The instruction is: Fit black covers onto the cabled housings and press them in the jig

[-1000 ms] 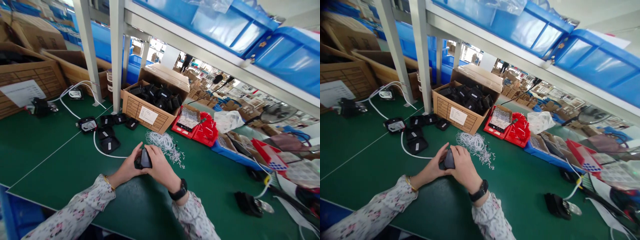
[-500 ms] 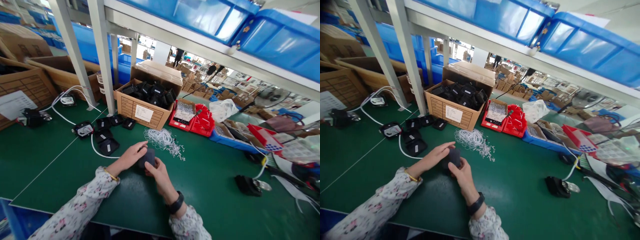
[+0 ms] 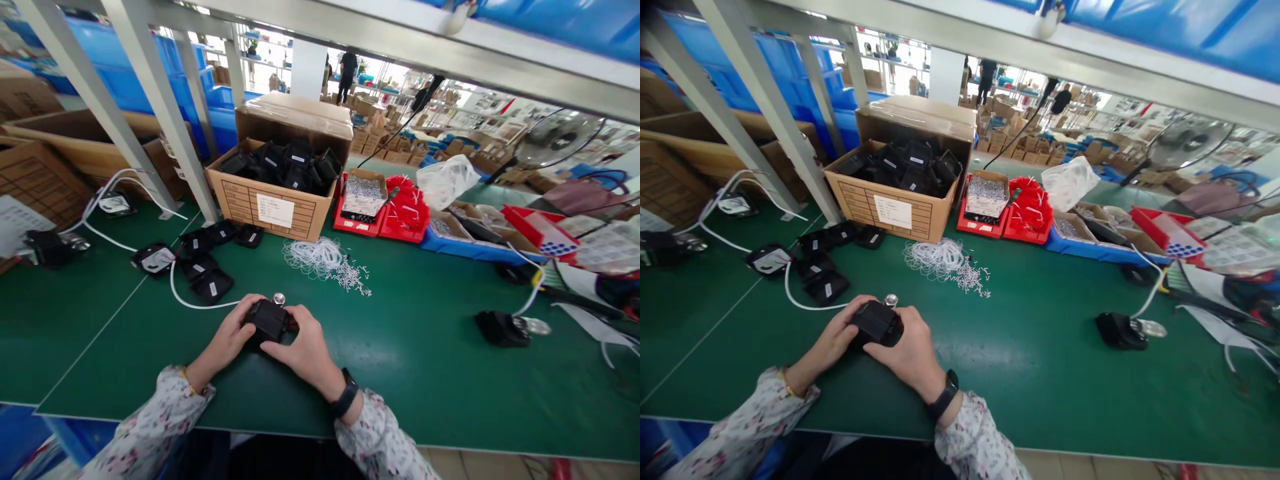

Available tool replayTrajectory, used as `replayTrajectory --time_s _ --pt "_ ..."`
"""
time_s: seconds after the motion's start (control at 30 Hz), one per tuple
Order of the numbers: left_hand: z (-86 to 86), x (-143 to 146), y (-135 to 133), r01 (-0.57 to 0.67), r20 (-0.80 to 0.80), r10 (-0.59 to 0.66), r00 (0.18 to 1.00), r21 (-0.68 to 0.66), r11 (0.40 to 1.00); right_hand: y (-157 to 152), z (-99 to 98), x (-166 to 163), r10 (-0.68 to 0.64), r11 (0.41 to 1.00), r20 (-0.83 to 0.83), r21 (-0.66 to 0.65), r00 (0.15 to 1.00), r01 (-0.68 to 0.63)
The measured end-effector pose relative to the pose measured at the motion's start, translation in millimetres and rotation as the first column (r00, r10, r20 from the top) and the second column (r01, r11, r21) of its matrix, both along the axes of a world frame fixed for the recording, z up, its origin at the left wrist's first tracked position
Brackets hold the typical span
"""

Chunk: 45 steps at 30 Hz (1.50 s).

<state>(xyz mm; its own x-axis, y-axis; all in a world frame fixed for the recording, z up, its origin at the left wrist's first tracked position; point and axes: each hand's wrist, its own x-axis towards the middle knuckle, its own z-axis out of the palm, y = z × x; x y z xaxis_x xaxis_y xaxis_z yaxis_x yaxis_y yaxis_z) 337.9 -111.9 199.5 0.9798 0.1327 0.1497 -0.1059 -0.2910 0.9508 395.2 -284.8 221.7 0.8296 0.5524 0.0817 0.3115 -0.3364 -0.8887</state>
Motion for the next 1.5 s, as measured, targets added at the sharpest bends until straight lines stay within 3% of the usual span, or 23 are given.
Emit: replayTrajectory --time_s 0.17,0.5,0.7,0.8,0.87,0.97,1.07,1.13,1.23,1.33,1.4,1.5 --pt "-0.5 0 -1 -0.012 0.005 0.012 1.000 0.012 1.000 -1 -1.6 3 0.004 1.000 -0.013 0.008 1.000 -0.004" --pt "-9.1 1 -5 -0.067 0.000 0.068 0.998 0.090 0.994 1 -5.2 -2 0.031 0.988 -0.147 0.157 0.989 -0.008" --pt "-6.8 -1 -6 -0.067 0.000 0.067 0.998 0.100 0.993 -1 -9.2 -1 0.052 0.992 -0.082 0.120 0.995 -0.042" --pt "-1.3 -11 -9 -0.115 -0.038 0.124 0.992 0.179 0.977 -14 -8.6 6 0.106 0.992 0.051 0.069 0.993 -0.109" --pt "1.5 -16 -16 -0.117 -0.165 0.150 0.975 0.193 0.974 -30 -8.5 15 0.201 0.979 0.226 0.001 0.953 -0.206" --pt "4.7 -11 -35 0.041 -0.362 -0.018 0.932 0.055 0.998 -61 -11.1 28 0.355 0.934 0.506 -0.156 0.786 -0.321" --pt "7.9 7 -63 0.190 -0.326 -0.166 0.931 0.043 0.981 -94 -15.3 36 0.403 0.915 0.675 -0.286 0.619 -0.284" --pt "8.8 24 -81 0.210 -0.259 -0.175 0.950 0.111 0.971 -115 -17.8 40 0.409 0.912 0.695 -0.340 0.592 -0.232" --pt "7.1 51 -102 0.232 -0.187 -0.199 0.962 0.175 0.957 -145 -22.2 54 0.324 0.932 0.622 -0.340 0.713 -0.127" --pt "6.0 75 -114 0.302 -0.152 -0.274 0.950 0.212 0.929 -168 -29.1 83 0.021 0.954 0.429 -0.280 0.903 0.111" --pt "7.3 87 -116 0.349 -0.158 -0.320 0.934 0.222 0.910 -175 -34.5 108 -0.139 0.925 0.319 -0.296 0.938 0.238" --pt "10.1 99 -109 0.493 -0.203 -0.458 0.865 0.185 0.850 -173 -41.1 141 -0.186 0.897 0.279 -0.343 0.942 0.279"
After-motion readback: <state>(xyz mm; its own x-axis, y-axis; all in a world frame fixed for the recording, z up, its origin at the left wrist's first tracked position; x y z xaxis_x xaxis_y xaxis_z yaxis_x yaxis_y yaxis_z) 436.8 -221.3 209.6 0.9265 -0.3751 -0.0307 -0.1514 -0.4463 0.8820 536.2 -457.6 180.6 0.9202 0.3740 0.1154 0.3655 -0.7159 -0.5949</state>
